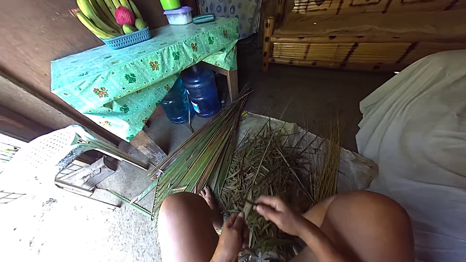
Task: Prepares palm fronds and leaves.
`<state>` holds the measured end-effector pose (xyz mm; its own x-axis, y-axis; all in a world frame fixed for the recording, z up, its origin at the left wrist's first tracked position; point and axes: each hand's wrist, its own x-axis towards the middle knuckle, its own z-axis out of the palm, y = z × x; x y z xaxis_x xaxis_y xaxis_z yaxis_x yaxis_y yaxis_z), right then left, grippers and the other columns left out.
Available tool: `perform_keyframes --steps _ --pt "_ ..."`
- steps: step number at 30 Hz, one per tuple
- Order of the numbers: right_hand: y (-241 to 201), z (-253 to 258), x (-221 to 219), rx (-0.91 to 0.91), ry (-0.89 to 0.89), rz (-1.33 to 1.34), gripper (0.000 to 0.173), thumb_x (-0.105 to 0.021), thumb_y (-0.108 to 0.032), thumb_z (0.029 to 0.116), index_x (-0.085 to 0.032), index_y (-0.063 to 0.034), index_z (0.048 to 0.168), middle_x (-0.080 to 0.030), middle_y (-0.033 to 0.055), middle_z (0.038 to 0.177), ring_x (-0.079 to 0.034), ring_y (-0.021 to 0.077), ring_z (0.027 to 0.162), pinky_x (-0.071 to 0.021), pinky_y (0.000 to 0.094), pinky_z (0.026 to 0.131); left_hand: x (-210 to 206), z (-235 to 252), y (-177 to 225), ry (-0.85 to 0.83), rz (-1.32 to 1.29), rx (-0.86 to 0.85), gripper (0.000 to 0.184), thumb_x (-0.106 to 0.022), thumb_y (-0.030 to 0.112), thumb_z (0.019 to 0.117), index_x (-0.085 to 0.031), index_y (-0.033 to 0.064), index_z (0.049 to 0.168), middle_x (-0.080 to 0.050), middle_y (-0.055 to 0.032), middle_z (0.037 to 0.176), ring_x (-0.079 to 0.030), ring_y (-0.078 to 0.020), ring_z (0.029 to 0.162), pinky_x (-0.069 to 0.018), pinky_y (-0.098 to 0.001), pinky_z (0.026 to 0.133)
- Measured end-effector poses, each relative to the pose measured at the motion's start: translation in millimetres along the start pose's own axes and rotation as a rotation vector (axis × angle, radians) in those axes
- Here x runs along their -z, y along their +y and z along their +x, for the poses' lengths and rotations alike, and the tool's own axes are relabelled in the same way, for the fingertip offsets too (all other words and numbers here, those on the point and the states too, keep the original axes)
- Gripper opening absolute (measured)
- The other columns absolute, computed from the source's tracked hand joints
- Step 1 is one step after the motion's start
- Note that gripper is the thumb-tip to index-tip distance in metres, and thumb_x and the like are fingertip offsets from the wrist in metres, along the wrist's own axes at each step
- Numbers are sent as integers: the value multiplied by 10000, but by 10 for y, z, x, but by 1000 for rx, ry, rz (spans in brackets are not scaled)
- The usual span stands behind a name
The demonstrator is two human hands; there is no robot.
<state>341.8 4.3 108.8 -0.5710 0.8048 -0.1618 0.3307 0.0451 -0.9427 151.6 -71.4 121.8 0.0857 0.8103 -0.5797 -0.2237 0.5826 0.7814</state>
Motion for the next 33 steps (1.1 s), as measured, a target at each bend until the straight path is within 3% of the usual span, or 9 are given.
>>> perform_keyframes --steps 4,14,16,20,22,25,28,31,33 --pt "32 -44 -204 230 -16 -289 350 -537 -313 1020 -713 -15 968 -665 118 770 -643 220 704 -523 420 658 -129 94 86 59 -101 -18 317 -304 163 1130 -532 74 930 -430 55 550 -371 -13 417 -316 -151 399" --pt "180 96 -122 312 231 -605 425 -519 -396 1012 -676 -45 830 -662 101 758 -672 236 678 -540 424 583 -126 74 79 35 -111 -23 331 -270 162 1135 -492 80 904 -385 63 556 -332 -5 418 -287 -143 398" --pt "173 116 -133 280 326 -673 388 -525 -366 998 -693 -47 855 -684 102 789 -697 249 709 -566 437 602 -144 66 77 57 -96 -57 327 -282 149 1131 -503 74 902 -396 61 553 -341 -3 419 -291 -142 401" --pt "93 188 204 -52 438 -493 353 -535 -285 1050 -725 7 1106 -721 194 936 -706 360 863 -546 586 788 -143 -17 -57 64 -51 -90 309 -297 126 1118 -513 77 901 -411 62 560 -350 -9 425 -309 -155 409" --pt "100 192 336 -40 496 -429 351 -523 -292 1048 -730 -11 1085 -711 160 879 -690 302 808 -541 536 757 -133 -34 -116 69 -59 -94 311 -301 125 1117 -523 68 907 -418 59 555 -353 -8 422 -309 -154 404" --pt "3 86 196 -4 323 -310 366 -508 -312 1042 -740 -32 1091 -696 104 842 -655 211 758 -542 455 736 -120 -9 -128 92 -2 -109 311 -322 133 1118 -525 69 892 -422 56 558 -364 -20 426 -324 -169 412" --pt "-38 -7 -87 48 145 -385 380 -514 -345 1032 -735 -38 1003 -698 116 834 -675 258 758 -546 496 703 -101 55 -138 141 141 -203 302 -376 131 1106 -551 57 871 -452 39 567 -402 -43 431 -371 -201 426" --pt "-33 -17 -189 83 127 -508 397 -502 -361 1031 -713 -37 942 -687 124 814 -685 278 742 -540 493 652 -88 70 -170 195 287 -285 290 -410 134 1088 -592 43 881 -483 38 569 -452 -50 435 -430 -223 445" --pt "-18 25 -126 56 168 -512 399 -507 -357 1032 -725 -28 972 -704 140 849 -700 294 786 -550 510 694 -89 65 -174 198 308 -310 281 -411 132 1084 -594 47 887 -474 44 565 -447 -47 432 -430 -221 445"
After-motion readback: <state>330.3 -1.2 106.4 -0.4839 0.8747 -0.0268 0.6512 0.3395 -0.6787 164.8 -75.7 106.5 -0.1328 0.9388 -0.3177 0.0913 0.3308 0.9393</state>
